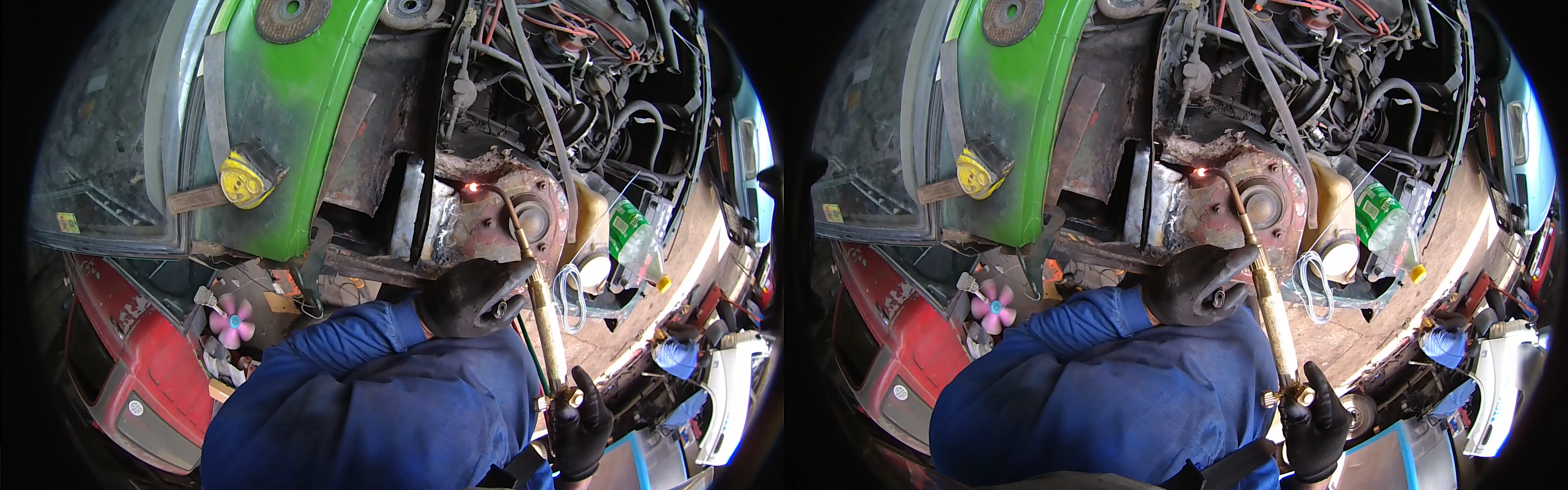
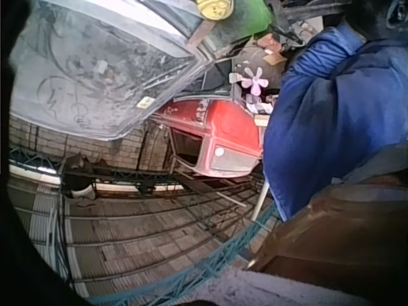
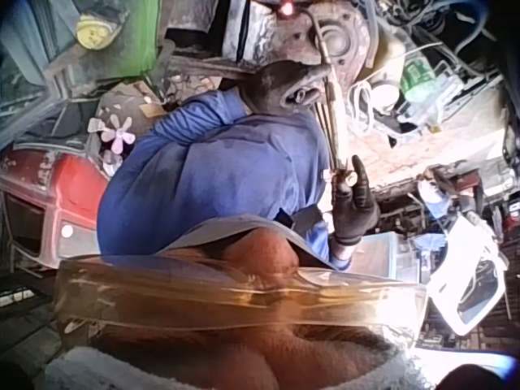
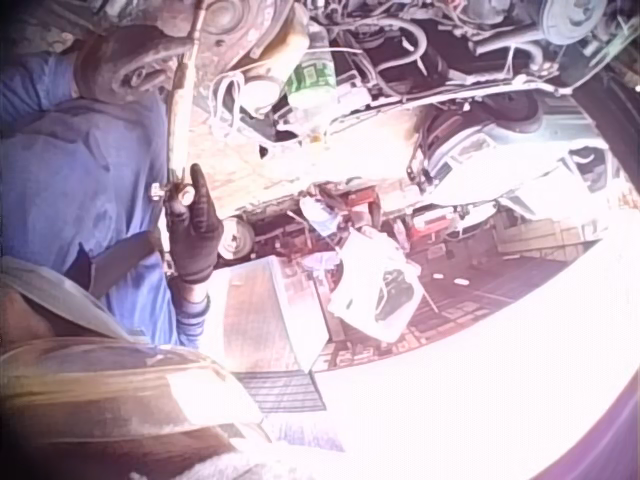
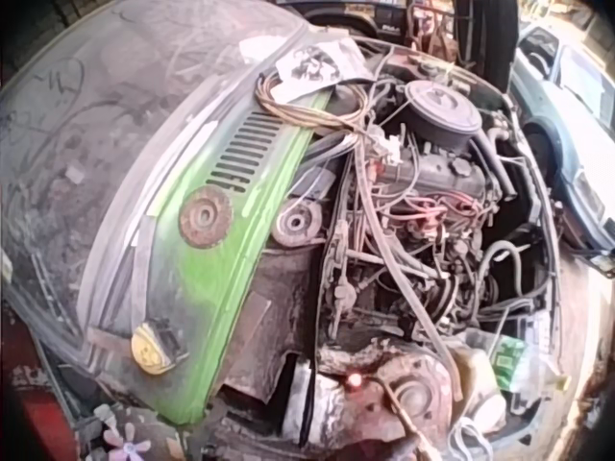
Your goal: The person uses a cutting torch to cut through a metal panel on the front of a green car. After cutting, the person uses pliers to pull away the cut metal piece.
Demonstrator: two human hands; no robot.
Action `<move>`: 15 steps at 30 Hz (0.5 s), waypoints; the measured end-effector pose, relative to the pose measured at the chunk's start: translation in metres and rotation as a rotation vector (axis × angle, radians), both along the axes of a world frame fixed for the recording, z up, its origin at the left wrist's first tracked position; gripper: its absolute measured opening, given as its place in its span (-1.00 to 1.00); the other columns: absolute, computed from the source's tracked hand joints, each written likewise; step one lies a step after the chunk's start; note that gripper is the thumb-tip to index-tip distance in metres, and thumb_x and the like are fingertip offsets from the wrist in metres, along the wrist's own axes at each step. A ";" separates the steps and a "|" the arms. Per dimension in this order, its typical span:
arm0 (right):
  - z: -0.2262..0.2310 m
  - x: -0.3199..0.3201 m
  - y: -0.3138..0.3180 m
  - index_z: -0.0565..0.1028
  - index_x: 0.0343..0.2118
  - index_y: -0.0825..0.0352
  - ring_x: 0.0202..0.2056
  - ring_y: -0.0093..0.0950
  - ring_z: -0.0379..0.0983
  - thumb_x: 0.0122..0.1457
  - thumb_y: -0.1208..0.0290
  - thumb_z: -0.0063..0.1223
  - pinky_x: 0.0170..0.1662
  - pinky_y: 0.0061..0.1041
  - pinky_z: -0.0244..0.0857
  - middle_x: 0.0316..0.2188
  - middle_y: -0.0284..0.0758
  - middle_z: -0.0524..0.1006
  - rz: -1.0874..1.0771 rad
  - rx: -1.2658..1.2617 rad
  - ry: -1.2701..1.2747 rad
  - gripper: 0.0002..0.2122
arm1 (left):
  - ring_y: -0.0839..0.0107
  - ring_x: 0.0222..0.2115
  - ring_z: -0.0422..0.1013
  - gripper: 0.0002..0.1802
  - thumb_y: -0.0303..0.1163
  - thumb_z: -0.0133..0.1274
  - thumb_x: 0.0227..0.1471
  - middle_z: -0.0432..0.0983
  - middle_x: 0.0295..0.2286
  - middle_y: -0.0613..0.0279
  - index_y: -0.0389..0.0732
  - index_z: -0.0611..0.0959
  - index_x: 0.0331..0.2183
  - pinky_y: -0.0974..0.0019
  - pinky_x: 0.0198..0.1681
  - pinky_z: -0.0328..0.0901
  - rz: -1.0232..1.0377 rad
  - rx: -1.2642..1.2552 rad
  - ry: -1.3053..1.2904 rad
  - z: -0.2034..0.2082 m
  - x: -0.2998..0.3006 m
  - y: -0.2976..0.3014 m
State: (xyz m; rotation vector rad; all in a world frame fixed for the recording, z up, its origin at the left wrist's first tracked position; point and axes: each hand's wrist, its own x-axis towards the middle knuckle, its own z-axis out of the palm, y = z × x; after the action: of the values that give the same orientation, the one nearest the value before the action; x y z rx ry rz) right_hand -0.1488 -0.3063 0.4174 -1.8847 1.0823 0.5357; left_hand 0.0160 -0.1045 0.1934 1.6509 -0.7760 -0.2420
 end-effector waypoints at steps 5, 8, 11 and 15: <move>0.003 0.003 0.001 0.50 0.30 0.56 -0.30 -0.64 0.55 0.29 -0.25 0.36 -0.21 -0.55 0.46 -0.31 -0.38 0.67 -0.046 0.044 0.005 -0.13 | 0.11 -0.43 0.58 -0.24 -0.49 0.37 0.12 0.61 -0.38 0.07 -0.36 0.49 0.31 0.06 -0.31 0.47 0.044 -0.033 -0.010 0.003 0.002 -0.003; 0.004 0.007 0.004 0.50 0.29 0.56 -0.28 -0.64 0.56 0.29 -0.24 0.37 -0.19 -0.55 0.47 -0.30 -0.36 0.68 -0.092 0.077 0.011 -0.14 | 0.12 -0.44 0.58 -0.24 -0.49 0.38 0.12 0.61 -0.38 0.07 -0.36 0.49 0.31 0.05 -0.32 0.47 0.041 -0.036 0.000 0.003 0.003 -0.003; 0.003 0.011 0.007 0.54 0.24 0.56 -0.28 -0.62 0.58 0.32 -0.11 0.40 -0.17 -0.53 0.49 -0.30 -0.34 0.69 -0.113 0.083 -0.031 -0.25 | 0.12 -0.44 0.58 -0.25 -0.48 0.39 0.12 0.61 -0.38 0.07 -0.36 0.50 0.30 0.05 -0.33 0.47 0.051 -0.044 -0.005 0.002 0.003 -0.003; 0.005 0.016 0.011 0.61 0.11 0.56 -0.27 -0.56 0.62 0.33 0.23 0.42 -0.13 -0.49 0.52 -0.28 -0.30 0.72 -0.158 0.059 -0.007 -0.52 | 0.09 -0.43 0.59 -0.25 -0.48 0.39 0.12 0.63 -0.37 0.05 -0.36 0.50 0.29 0.04 -0.33 0.48 0.045 -0.053 0.007 0.003 0.002 -0.001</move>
State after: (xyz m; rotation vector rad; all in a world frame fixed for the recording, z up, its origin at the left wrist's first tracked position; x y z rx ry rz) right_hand -0.1328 -0.2954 0.4223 -1.7324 1.1863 0.4652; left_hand 0.0183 -0.1060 0.1966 1.6154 -0.7333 -0.1936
